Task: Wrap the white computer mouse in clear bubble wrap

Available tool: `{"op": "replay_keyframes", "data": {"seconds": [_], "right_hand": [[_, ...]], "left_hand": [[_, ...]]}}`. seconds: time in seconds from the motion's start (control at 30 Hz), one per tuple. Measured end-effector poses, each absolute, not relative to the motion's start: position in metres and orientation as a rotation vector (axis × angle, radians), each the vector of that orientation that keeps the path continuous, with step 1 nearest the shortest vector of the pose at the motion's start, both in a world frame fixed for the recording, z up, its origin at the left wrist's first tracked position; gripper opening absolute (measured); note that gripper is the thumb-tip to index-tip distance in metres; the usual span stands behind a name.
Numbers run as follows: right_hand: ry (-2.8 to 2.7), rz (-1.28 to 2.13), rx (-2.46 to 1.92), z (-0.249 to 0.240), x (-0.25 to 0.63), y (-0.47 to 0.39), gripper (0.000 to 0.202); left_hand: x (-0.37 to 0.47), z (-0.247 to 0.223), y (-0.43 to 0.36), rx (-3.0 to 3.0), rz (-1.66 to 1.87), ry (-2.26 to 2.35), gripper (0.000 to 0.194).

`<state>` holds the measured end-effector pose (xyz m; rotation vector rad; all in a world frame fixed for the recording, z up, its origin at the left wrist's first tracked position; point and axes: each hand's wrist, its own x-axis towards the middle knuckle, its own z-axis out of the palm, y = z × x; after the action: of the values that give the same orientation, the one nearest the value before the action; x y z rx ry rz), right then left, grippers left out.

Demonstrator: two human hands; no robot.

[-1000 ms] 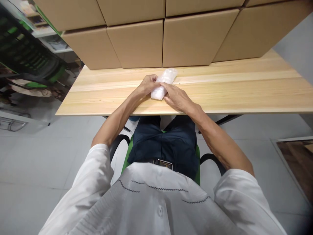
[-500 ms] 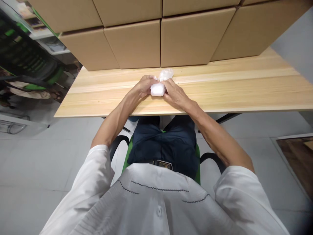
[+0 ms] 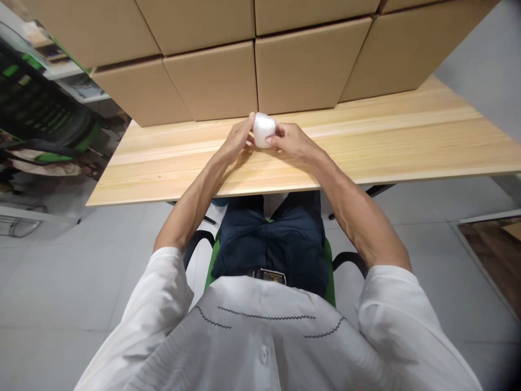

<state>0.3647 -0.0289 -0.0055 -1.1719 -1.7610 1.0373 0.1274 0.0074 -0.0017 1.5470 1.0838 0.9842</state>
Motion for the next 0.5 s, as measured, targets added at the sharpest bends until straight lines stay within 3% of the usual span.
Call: {"op": "replay_keyframes", "data": {"seconds": [0.27, 0.5], "right_hand": [[-1.646, 1.09, -1.178, -0.009, 0.366, -0.012, 0.036], [-1.699, 0.951, -1.179, -0.002, 0.367, -0.005, 0.029]], "left_hand": [[0.121, 0.005, 0.005, 1.613, 0.894, 0.981, 0.057], [0.132, 0.007, 0.018, 1.521, 0.951, 1.002, 0.057]]}}
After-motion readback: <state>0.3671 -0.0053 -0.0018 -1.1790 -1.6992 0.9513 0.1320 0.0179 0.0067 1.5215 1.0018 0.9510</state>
